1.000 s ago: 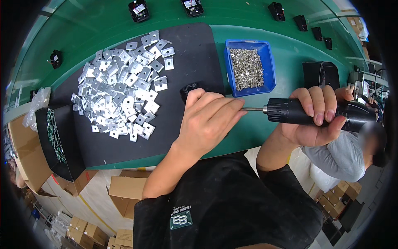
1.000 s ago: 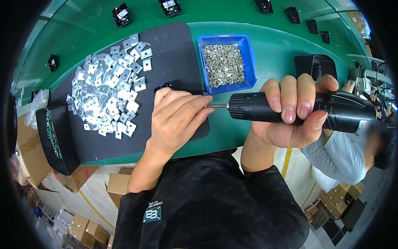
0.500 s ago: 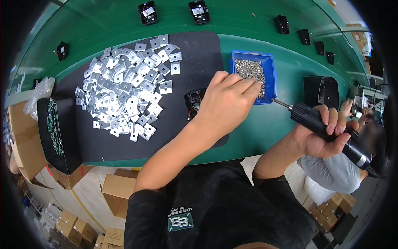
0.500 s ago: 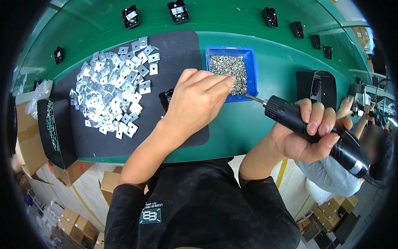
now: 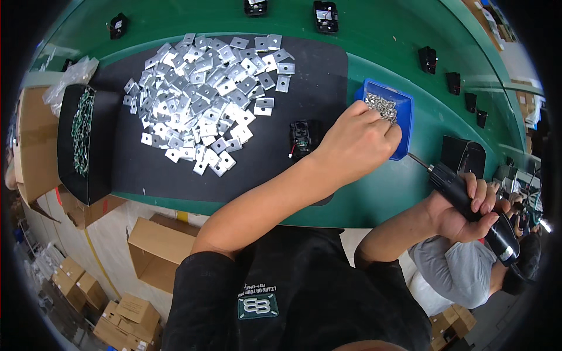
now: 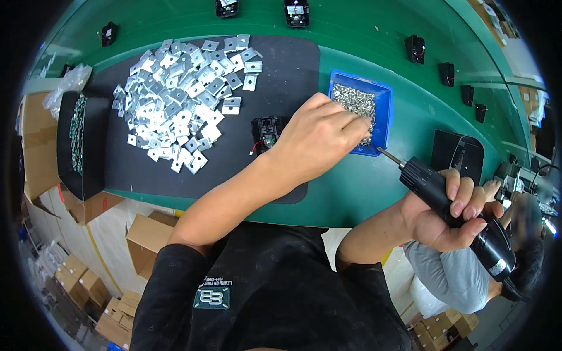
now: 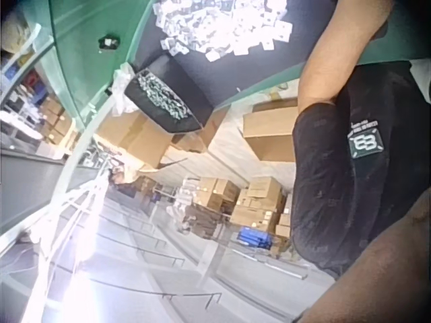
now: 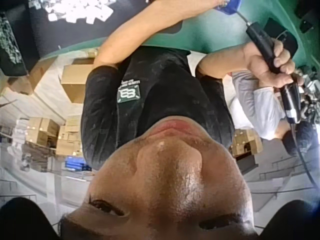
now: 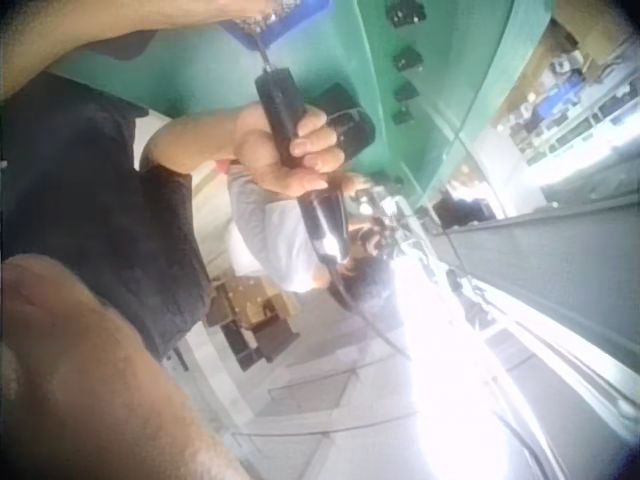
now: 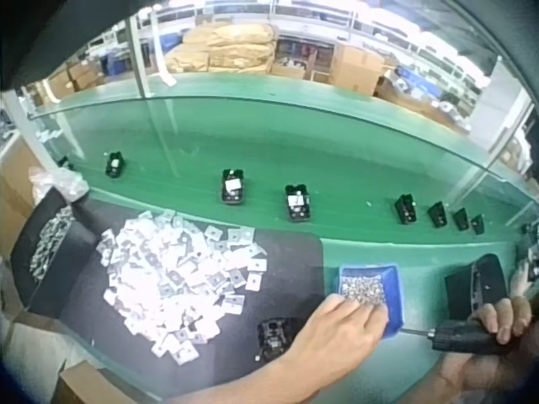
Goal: Assemble electronic components by placing PCB units and securing them with an electric screwdriver.
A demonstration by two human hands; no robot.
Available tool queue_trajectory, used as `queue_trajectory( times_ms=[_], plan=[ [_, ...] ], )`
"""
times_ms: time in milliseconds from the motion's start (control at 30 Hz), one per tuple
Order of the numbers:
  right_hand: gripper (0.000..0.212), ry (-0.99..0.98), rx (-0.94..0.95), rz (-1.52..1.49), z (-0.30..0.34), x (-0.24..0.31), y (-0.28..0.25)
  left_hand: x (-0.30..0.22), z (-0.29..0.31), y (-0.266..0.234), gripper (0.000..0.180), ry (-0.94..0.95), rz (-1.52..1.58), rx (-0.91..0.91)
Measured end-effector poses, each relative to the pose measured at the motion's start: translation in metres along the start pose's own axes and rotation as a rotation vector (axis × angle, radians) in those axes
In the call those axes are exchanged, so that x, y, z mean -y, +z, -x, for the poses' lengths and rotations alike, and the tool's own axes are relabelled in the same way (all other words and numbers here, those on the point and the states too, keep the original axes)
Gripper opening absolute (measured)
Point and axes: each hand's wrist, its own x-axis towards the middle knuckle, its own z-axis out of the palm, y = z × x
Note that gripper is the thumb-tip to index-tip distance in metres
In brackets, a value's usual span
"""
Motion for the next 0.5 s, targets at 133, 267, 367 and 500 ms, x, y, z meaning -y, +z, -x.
queue_trajectory(
  times_ms=[133, 267, 367, 500],
  plan=[
    [0.027, 0.047, 0.022, -0.1, -0.002, 0.007, 0.01, -0.001, 0.015, -0.017, 0.018, 0.01, 0.351, -0.044],
    [0.033, 0.124, 0.057, -0.248, 0.003, -0.003, 0.033, -0.004, 0.035, -0.038, 0.018, -0.033, 0.543, -0.216],
    [0.033, 0.129, 0.033, -0.277, 0.008, -0.01, 0.051, -0.006, 0.043, -0.046, 0.019, -0.068, 0.532, -0.195],
    [0.032, 0.169, 0.022, -0.285, 0.016, -0.015, 0.06, -0.004, 0.053, -0.051, 0.024, -0.08, 0.517, -0.199]
  ],
)
